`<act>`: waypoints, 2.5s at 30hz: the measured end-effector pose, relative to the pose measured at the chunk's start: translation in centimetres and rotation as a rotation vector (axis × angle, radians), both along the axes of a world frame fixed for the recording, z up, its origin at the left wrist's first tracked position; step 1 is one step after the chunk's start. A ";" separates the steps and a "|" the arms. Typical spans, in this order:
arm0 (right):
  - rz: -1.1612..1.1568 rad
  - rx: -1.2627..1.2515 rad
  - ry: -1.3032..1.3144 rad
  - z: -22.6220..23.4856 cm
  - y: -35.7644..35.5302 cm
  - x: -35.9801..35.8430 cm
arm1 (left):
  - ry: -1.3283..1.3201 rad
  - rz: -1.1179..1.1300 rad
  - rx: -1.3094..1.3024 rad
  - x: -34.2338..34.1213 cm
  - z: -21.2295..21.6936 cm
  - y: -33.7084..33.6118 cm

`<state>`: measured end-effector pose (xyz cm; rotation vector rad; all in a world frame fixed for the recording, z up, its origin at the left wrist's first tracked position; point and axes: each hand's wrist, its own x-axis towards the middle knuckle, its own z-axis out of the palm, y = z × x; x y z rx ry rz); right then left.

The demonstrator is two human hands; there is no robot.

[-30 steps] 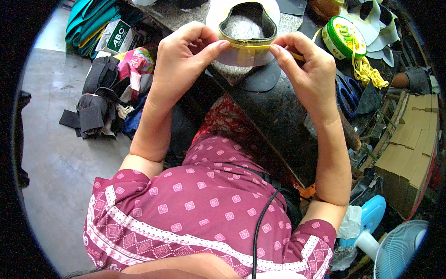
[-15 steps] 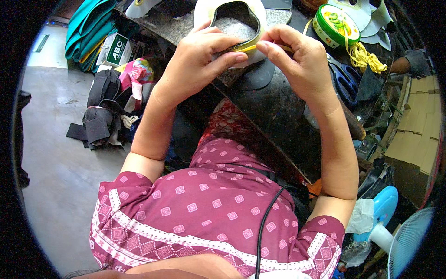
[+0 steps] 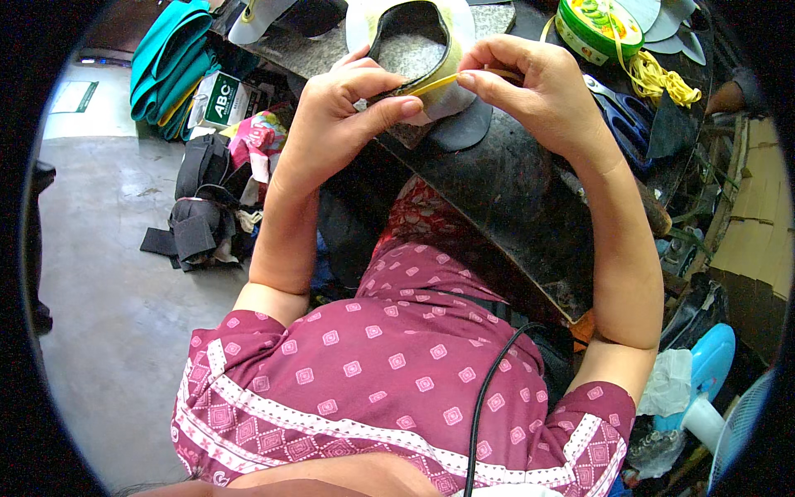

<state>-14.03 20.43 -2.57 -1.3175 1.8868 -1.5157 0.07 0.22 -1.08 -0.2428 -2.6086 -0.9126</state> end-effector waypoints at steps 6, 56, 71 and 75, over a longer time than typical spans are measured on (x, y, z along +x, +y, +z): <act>-0.031 -0.032 0.046 -0.2 -0.5 0.1 | 0.030 -0.021 0.065 -0.3 -0.2 0.2; 0.209 0.187 0.437 4.9 -2.8 -1.4 | -0.303 -0.130 1.004 6.5 -1.2 2.9; 0.251 0.208 0.453 4.0 -4.0 1.0 | -0.430 0.011 0.932 4.9 -1.0 2.8; 0.267 0.291 0.409 4.8 -2.8 0.2 | -0.413 -0.091 0.999 4.8 -1.6 2.8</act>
